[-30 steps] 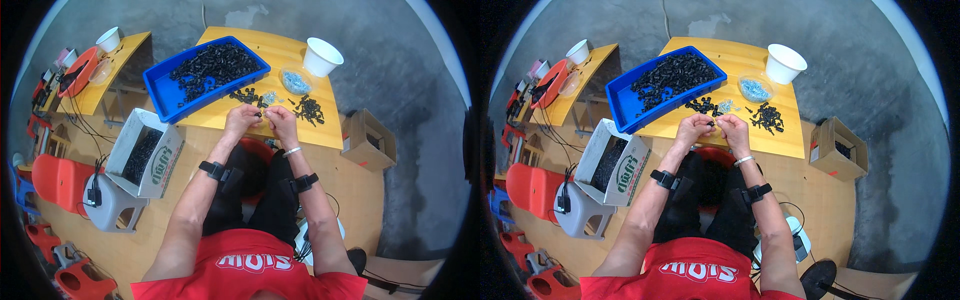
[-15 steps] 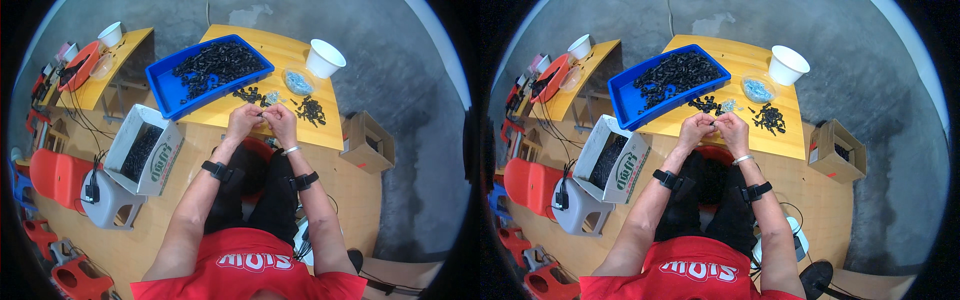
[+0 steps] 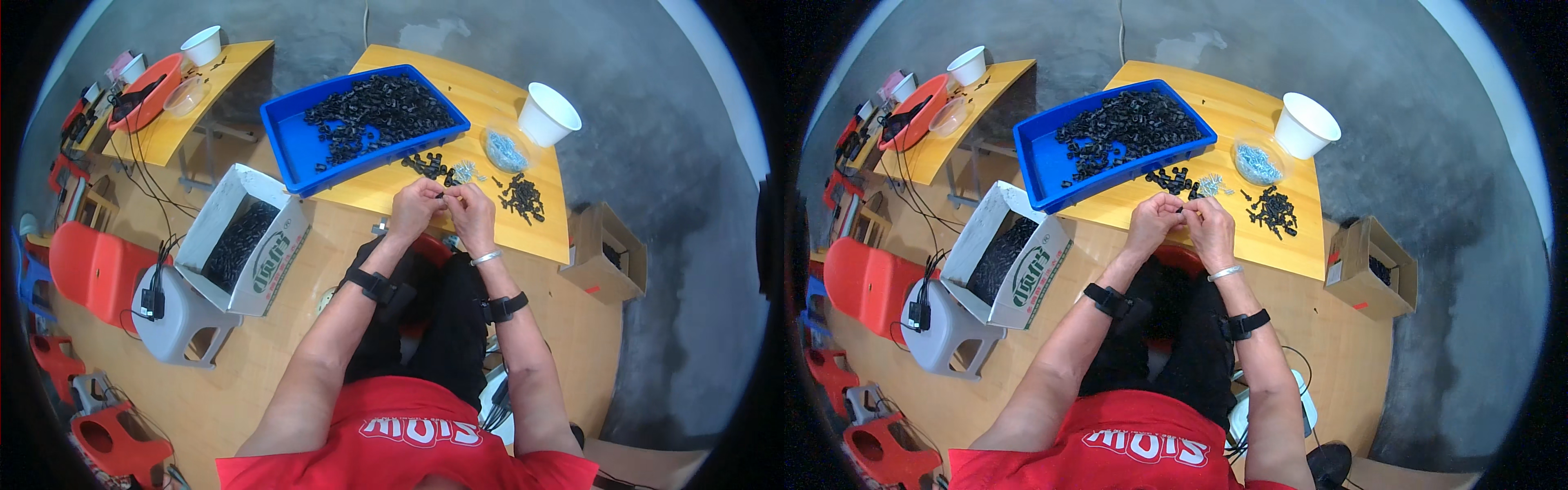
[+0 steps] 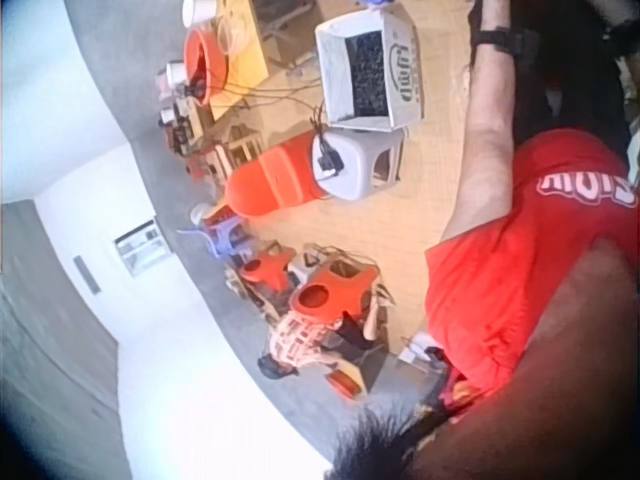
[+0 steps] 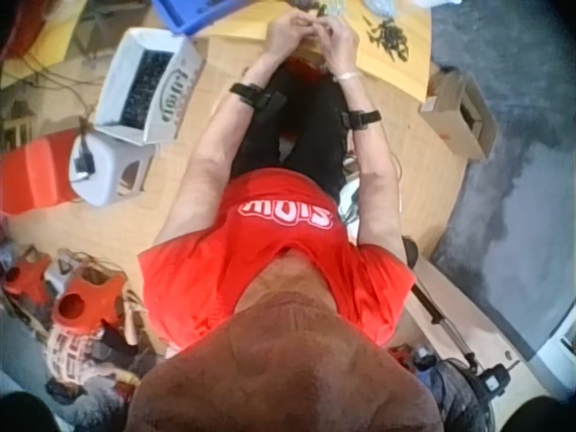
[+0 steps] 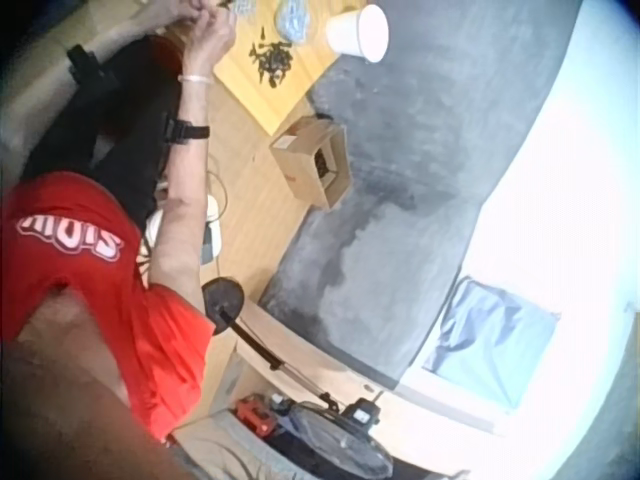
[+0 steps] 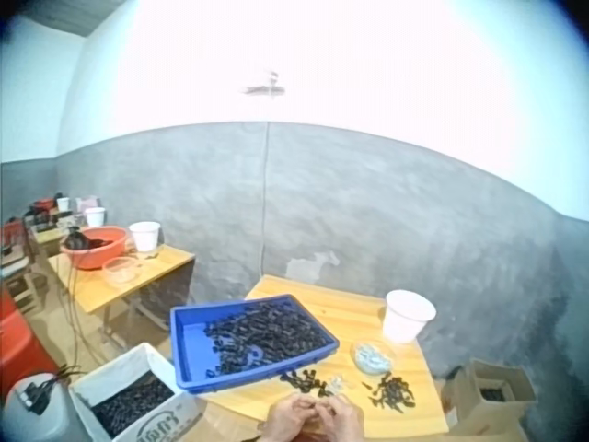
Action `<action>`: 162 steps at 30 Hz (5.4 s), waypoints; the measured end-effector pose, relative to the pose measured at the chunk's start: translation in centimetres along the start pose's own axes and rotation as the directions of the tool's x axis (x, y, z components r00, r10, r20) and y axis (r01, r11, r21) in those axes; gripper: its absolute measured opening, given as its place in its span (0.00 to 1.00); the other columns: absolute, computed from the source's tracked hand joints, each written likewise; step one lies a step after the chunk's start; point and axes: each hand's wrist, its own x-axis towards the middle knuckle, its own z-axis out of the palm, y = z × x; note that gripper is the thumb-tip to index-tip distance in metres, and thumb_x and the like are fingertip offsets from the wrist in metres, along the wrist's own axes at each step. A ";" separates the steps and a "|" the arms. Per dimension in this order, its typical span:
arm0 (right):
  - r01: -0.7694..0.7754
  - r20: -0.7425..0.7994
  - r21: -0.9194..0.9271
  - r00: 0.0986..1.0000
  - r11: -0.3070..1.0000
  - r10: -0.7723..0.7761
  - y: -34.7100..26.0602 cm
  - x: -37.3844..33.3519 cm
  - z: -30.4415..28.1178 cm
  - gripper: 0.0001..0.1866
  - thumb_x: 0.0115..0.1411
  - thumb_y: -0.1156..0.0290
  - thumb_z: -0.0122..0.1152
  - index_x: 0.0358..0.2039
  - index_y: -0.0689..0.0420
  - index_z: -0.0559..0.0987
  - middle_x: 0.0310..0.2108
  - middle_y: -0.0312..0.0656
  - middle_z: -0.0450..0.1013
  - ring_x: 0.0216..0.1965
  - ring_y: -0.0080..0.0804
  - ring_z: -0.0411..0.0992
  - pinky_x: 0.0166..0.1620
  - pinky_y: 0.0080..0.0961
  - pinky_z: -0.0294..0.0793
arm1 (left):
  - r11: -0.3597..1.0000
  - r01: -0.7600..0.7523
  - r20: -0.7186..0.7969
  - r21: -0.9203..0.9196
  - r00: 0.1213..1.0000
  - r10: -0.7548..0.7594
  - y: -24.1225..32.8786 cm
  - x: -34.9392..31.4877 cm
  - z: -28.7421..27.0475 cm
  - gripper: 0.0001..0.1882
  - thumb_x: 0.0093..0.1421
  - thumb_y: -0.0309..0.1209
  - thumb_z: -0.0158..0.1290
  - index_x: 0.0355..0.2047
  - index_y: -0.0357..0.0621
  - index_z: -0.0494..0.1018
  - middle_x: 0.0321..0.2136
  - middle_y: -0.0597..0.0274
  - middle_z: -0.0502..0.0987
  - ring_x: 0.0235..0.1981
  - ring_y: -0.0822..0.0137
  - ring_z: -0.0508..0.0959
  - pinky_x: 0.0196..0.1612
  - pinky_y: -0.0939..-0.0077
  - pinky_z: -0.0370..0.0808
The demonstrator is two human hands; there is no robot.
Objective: Assembling small black plastic components by joining a base with a small pin or connector.
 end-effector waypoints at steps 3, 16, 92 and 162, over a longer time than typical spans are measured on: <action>-0.052 0.063 0.065 0.997 0.996 0.048 0.4 0.1 -0.3 0.05 0.49 0.76 0.59 0.28 0.60 0.78 0.23 0.42 0.72 0.20 0.29 0.71 0.25 0.22 0.69 | 1.000 0.002 -0.022 -0.001 1.000 -0.002 0.0 0.1 0.1 0.07 0.52 0.19 0.52 0.33 0.36 0.71 0.27 0.63 0.76 0.26 0.77 0.75 0.29 0.86 0.74; -0.304 0.216 0.352 0.947 0.885 0.238 -0.2 3.6 -1.3 0.07 0.52 0.76 0.57 0.31 0.63 0.79 0.19 0.37 0.73 0.17 0.17 0.68 0.23 0.15 0.67 | 0.996 0.038 -0.043 -0.081 0.998 -0.042 0.1 0.4 -0.5 0.08 0.52 0.19 0.50 0.34 0.34 0.72 0.29 0.59 0.77 0.26 0.72 0.78 0.29 0.85 0.75; -0.209 0.008 0.067 0.978 0.976 0.209 6.2 1.9 -0.9 0.05 0.49 0.75 0.57 0.29 0.58 0.76 0.27 0.45 0.69 0.28 0.40 0.71 0.33 0.32 0.69 | 0.964 0.009 -0.151 0.267 0.988 0.033 0.6 0.3 -2.7 0.07 0.50 0.19 0.52 0.32 0.37 0.73 0.23 0.67 0.74 0.24 0.78 0.72 0.30 0.86 0.69; 0.204 -0.102 -0.086 0.972 0.975 -0.212 2.3 1.8 2.5 0.02 0.48 0.74 0.59 0.25 0.54 0.76 0.24 0.36 0.68 0.27 0.28 0.71 0.26 0.25 0.70 | 1.000 -0.003 -0.162 -0.022 0.987 0.000 1.1 0.8 -3.6 0.08 0.54 0.19 0.50 0.36 0.37 0.73 0.28 0.64 0.76 0.30 0.76 0.75 0.35 0.84 0.71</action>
